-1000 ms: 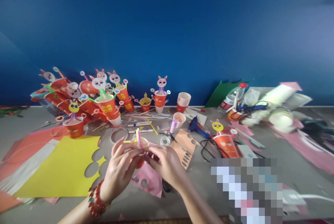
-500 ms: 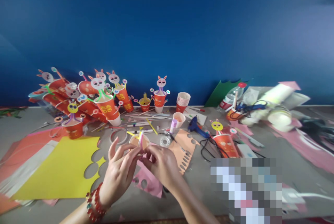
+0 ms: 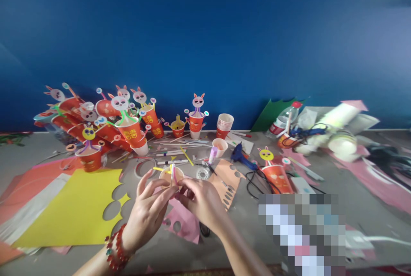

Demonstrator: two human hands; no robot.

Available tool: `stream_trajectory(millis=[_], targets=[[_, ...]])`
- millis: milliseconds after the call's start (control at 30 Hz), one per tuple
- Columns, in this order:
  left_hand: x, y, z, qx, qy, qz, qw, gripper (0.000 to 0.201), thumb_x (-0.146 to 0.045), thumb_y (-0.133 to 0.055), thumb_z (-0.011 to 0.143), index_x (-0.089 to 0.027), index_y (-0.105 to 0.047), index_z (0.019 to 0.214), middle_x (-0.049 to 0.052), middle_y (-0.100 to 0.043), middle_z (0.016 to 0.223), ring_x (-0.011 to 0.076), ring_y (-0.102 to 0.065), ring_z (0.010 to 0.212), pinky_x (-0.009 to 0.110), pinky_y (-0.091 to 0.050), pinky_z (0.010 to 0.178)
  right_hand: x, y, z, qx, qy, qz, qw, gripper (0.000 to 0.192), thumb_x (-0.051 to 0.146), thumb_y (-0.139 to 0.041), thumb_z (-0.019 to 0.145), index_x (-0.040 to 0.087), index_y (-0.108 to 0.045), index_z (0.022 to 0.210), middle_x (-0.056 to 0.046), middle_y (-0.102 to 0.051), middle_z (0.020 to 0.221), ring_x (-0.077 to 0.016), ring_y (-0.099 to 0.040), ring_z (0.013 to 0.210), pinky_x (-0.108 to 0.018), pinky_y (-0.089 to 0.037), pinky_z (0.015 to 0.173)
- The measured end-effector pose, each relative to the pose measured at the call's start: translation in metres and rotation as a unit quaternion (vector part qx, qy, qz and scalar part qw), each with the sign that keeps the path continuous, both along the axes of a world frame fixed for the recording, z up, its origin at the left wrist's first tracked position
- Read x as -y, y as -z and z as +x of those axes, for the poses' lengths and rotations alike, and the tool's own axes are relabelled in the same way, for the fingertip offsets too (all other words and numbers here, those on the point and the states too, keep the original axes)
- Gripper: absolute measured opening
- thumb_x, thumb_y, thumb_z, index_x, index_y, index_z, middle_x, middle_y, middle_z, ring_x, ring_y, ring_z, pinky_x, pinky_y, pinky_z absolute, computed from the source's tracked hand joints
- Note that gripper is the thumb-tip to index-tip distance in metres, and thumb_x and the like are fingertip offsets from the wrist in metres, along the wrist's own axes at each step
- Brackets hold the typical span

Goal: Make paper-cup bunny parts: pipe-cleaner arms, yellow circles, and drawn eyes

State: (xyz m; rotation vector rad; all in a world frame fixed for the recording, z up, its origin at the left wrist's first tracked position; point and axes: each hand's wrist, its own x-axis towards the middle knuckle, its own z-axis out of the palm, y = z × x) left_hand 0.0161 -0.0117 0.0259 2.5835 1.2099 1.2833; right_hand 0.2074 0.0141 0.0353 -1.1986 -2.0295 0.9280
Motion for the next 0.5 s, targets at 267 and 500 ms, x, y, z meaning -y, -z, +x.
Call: stream_trajectory(millis=[267, 500], targets=[[0.002, -0.004, 0.002, 0.013, -0.039, -0.038, 0.998, 0.027, -0.008, -0.052, 0.092, -0.021, -0.059, 0.114, 0.003, -0.073, 0.096, 0.0201, -0.062, 0.103, 0.059, -0.012, 0.118, -0.002, 0.010, -0.002, -0.085, 0.003, -0.058, 0.995, 0.010, 0.028, -0.070, 0.087, 0.021, -0.073, 0.093, 0.000, -0.071, 0.077, -0.0123, -0.056, 0.062, -0.021, -0.041, 0.057], [0.002, -0.004, 0.005, 0.008, -0.052, -0.044, 0.998, 0.026, -0.015, -0.057, 0.094, -0.023, -0.057, 0.119, 0.003, -0.072, 0.102, 0.0193, -0.061, 0.103, 0.059, -0.012, 0.119, 0.000, 0.020, -0.009, -0.155, 0.031, -0.085, 0.984, 0.012, 0.029, -0.072, 0.082, 0.017, -0.072, 0.085, 0.000, -0.066, 0.073, -0.0112, -0.050, 0.061, -0.021, -0.038, 0.056]])
